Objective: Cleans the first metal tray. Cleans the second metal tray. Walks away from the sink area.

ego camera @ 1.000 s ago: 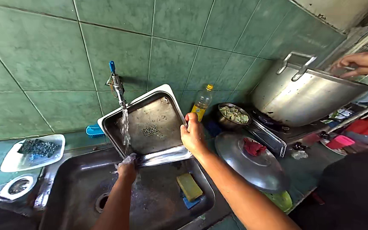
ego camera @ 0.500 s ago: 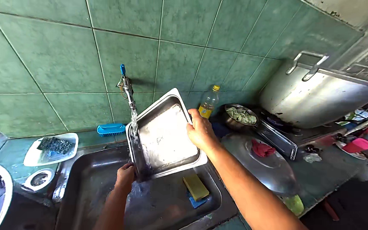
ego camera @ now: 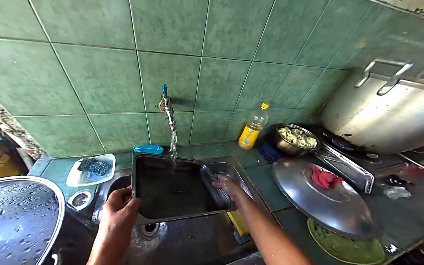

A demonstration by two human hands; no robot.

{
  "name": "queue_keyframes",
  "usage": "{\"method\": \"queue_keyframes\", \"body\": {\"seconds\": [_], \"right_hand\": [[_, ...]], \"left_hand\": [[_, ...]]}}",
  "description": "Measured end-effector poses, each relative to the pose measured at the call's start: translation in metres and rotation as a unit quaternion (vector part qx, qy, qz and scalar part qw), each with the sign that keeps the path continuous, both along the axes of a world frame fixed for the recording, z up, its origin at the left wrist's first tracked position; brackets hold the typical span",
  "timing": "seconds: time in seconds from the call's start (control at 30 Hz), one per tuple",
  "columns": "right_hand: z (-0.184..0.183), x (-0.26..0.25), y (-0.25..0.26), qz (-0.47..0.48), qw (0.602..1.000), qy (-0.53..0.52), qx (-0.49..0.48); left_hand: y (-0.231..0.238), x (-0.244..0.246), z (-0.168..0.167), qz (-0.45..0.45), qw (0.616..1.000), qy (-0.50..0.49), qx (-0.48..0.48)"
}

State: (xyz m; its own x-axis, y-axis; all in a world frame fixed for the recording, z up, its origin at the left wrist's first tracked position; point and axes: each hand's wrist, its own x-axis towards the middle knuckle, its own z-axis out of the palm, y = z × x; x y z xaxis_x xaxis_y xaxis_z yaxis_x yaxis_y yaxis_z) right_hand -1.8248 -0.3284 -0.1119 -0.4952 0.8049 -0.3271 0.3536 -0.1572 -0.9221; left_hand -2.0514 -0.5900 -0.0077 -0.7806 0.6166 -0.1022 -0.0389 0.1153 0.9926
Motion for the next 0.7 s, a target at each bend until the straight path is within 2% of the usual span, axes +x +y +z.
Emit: {"method": "queue_keyframes", "body": {"seconds": [0.1,0.2,0.3,0.4,0.47,0.53,0.63,0.7], "right_hand": [[0.026,-0.013,0.026,0.076,0.994,-0.026,0.072],[0.08,-0.03,0.048,0.136,0.973,-0.118,0.142],[0.134,-0.049,0.045,0.152,0.954,-0.174,0.192],[0.153,-0.05,0.037,0.158,0.955,-0.12,0.221],[0.135,-0.039,0.04,0.14,0.966,-0.057,0.21],[0.099,-0.031,0.044,0.1,0.978,-0.035,0.18],[0.032,-0.036,0.029,0.041,0.99,-0.083,0.107],[0.0,-0.052,0.001,0.008,0.994,-0.102,0.036]], "left_hand": [[-0.009,0.0,-0.021,0.048,0.995,-0.082,0.01],[-0.01,0.001,-0.05,0.066,0.975,-0.21,-0.012],[0.005,0.006,-0.076,0.026,0.947,-0.309,-0.078],[0.027,0.0,-0.106,-0.028,0.933,-0.353,-0.06],[0.04,-0.008,-0.113,-0.017,0.952,-0.302,-0.044],[0.047,-0.021,-0.1,0.007,0.974,-0.218,-0.058],[0.043,-0.03,-0.052,0.032,0.987,-0.088,-0.134],[0.035,-0.032,-0.017,0.02,0.985,-0.004,-0.171]]}}
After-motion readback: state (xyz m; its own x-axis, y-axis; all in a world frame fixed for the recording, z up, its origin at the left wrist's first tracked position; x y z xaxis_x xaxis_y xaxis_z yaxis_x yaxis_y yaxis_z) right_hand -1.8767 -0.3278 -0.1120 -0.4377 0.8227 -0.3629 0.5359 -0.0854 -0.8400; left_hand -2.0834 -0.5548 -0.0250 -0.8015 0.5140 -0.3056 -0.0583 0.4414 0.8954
